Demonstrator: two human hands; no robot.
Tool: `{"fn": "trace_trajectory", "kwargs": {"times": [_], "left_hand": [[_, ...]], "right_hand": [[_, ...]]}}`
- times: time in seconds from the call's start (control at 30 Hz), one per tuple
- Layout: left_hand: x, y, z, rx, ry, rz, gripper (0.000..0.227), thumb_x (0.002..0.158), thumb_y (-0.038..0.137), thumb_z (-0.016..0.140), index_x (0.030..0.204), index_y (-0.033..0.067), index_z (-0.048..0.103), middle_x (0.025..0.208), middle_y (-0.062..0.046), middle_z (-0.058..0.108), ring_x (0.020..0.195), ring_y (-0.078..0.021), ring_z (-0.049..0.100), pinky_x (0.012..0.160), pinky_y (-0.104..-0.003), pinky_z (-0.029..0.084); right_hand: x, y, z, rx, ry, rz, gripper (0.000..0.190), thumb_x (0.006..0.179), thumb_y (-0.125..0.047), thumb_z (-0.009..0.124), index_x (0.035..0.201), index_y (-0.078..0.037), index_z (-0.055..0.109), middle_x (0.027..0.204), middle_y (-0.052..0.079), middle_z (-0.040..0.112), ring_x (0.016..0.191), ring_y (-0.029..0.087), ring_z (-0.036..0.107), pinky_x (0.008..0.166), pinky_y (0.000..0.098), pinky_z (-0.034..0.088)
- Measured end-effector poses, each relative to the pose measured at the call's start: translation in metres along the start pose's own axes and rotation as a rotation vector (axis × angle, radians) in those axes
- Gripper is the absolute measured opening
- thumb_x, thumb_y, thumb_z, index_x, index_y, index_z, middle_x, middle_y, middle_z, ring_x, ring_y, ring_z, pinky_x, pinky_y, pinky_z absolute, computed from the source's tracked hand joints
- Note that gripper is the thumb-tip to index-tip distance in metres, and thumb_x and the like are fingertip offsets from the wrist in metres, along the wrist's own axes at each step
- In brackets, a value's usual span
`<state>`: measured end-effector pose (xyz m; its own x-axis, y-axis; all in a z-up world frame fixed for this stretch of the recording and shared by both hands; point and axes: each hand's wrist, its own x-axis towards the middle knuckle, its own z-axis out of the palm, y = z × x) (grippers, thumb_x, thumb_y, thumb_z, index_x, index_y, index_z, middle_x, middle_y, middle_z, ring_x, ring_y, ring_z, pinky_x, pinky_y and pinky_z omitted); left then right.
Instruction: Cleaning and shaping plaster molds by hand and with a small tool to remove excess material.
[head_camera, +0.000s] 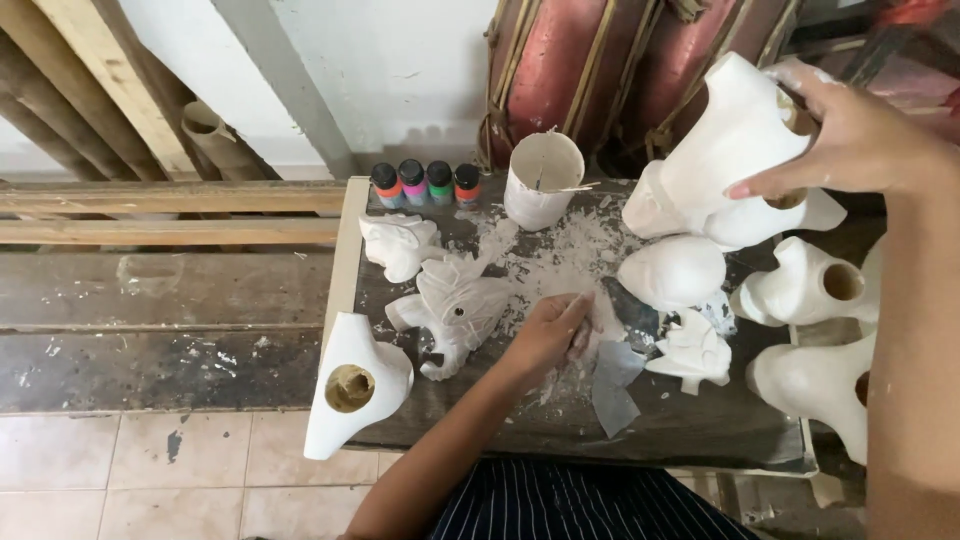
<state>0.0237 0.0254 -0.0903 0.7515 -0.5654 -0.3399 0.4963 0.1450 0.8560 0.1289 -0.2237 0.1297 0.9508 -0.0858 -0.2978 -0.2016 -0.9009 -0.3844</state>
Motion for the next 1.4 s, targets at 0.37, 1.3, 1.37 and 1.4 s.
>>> {"fn": "trace_trajectory", "kwargs": {"times": [0.37,1.3,1.37,1.4], "left_hand": [[-0.013,-0.015,-0.014,0.002,0.085,0.038,0.038,0.104,0.036,0.057,0.073,0.0146,0.064,0.05,0.002,0.056,0.039,-0.0077,0.046,0.08,-0.032,0.045],[-0.028,-0.017,-0.012,0.104,0.112,0.039,0.031,0.101,0.035,0.06,0.113,0.0153,0.081,0.079,-0.003,0.069,0.072,-0.012,0.064,0.068,-0.025,0.052],[-0.026,-0.024,-0.013,0.129,0.104,0.057,0.031,0.102,0.035,0.058,0.113,0.0158,0.08,0.079,-0.004,0.07,0.07,-0.012,0.064,0.066,-0.025,0.052],[-0.024,-0.027,-0.014,0.152,0.098,0.076,0.032,0.102,0.036,0.057,0.113,0.0164,0.08,0.078,-0.004,0.07,0.069,-0.0121,0.065,0.065,-0.025,0.052]], "right_hand": [[0.046,-0.019,0.044,-0.316,-0.153,0.027,0.106,0.062,-0.043,0.094,0.144,-0.013,0.033,0.12,0.019,0.051,0.107,0.036,0.051,0.082,0.0452,0.041],[0.053,-0.017,0.086,-0.489,-0.098,-0.162,0.114,0.062,-0.052,0.089,0.156,-0.02,0.032,0.154,0.012,0.049,0.133,0.042,0.05,0.095,0.0621,0.046],[0.059,-0.005,0.089,-0.497,-0.081,-0.171,0.114,0.061,-0.057,0.088,0.153,-0.015,0.036,0.144,0.015,0.056,0.126,0.042,0.054,0.092,0.059,0.047],[0.062,0.0,0.09,-0.507,-0.063,-0.183,0.115,0.06,-0.062,0.088,0.15,-0.01,0.039,0.134,0.018,0.062,0.12,0.043,0.058,0.089,0.0559,0.048]]}}
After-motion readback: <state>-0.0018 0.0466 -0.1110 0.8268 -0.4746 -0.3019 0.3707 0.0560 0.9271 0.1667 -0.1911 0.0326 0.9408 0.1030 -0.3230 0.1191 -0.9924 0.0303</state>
